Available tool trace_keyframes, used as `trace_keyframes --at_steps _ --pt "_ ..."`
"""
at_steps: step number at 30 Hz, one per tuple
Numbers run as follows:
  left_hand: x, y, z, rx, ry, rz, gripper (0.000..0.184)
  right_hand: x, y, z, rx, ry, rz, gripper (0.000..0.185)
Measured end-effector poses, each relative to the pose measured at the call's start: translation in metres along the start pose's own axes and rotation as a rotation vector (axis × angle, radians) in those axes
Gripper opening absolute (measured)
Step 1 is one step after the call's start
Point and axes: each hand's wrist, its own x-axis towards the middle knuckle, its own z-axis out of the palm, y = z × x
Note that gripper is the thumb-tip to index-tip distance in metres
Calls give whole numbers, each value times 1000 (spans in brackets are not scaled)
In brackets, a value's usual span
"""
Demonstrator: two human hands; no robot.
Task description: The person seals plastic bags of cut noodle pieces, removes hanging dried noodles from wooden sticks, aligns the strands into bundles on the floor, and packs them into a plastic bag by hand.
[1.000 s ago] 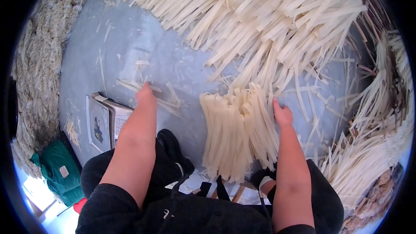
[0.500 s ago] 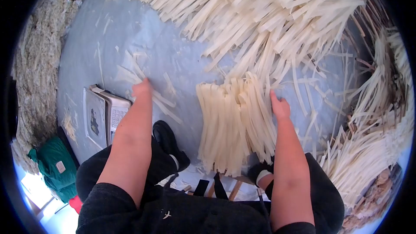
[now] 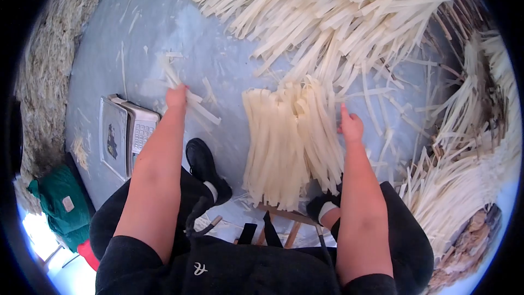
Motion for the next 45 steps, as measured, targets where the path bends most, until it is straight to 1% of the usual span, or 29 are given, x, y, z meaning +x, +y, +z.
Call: trace_keyframes --at_steps 1,2,3,4,5,6,8,10,12,14,15,17,19,21,24,25,26,27,30,31,32,34,35,37,38,40,41,43,45 --pt "-20 20 -15 -303 -94 33 39 2 8 -3 0 8 -7 70" --pt "-41 41 -32 -607 -188 67 37 10 19 -5 -97 86 -93 58" --pt "-60 59 -47 -617 -191 72 37 14 24 -11 -194 166 -178 47" --pt "-80 79 -63 -757 -262 95 32 8 18 -14 -188 176 -186 47" --pt "-99 96 -76 -898 -334 125 27 -4 4 -11 -28 176 -274 43" --pt "-119 108 -85 -910 -339 142 27 -19 -11 -9 132 176 -361 40" --pt "-167 123 -99 -753 -609 169 21 -55 -51 -5 465 9 -469 37" --pt "-224 126 -105 -622 -939 168 20 -81 -84 -7 456 -15 -623 50" --pt "-299 121 -112 -627 -1123 396 19 -160 -136 -37 609 -150 -455 66" --pt "-365 112 -129 -601 -1346 344 16 -170 -145 -53 614 -136 -485 69" --pt "-385 109 -139 -603 -1355 368 16 -170 -146 -63 613 -149 -498 71" --pt "-416 102 -157 -464 -1555 396 29 -170 -136 -83 571 -139 -540 71" --pt "-433 94 -172 -473 -1562 389 31 -190 -132 -104 525 -145 -582 71" --pt "-446 86 -184 -486 -1560 375 33 -213 -125 -118 680 -520 -425 63" --pt "-460 76 -192 -403 -1582 418 35 -221 -110 -106 647 -519 -457 54" --pt "-462 73 -191 -443 -1564 413 26 -224 -106 -98 646 -527 -463 54" --pt "-465 71 -192 -485 -1545 406 19 -228 -101 -87 562 -373 -581 52" --pt "-467 70 -194 -493 -1536 405 19 -235 -98 -77 473 -218 -694 50" --pt "-467 68 -196 -586 -1477 353 24 -249 -92 -58 356 -238 -840 49" --pt "-464 65 -190 -593 -1470 311 29 -268 -99 -62 225 -223 -837 49" --pt "-462 62 -185 -598 -1465 271 35 -269 -102 -63 222 -221 -837 49" --pt "-456 58 -177 -594 -1499 311 33 -265 -108 -63 75 139 -1128 50" --pt "-454 56 -173 -589 -1525 350 32 -256 -113 -67 66 139 -1124 50" --pt "-453 60 -166 -587 -1501 332 31 -240 -123 -79 -86 -286 -862 54" --pt "-451 62 -163 -581 -1472 318 30 -236 -120 -77 -93 -288 -855 54" --pt "-444 62 -152 -605 -1441 271 28 -255 -122 -77 -108 -786 -641 59" --pt "-440 62 -145 -625 -1403 232 27 -261 -117 -69 -115 -788 -634 59" --pt "-431 63 -129 -640 -1344 239 25 -272 -104 -55 70 -436 -835 70" --pt "-418 66 -114 -648 -1285 250 24 -272 -101 -58 97 -356 -751 69"
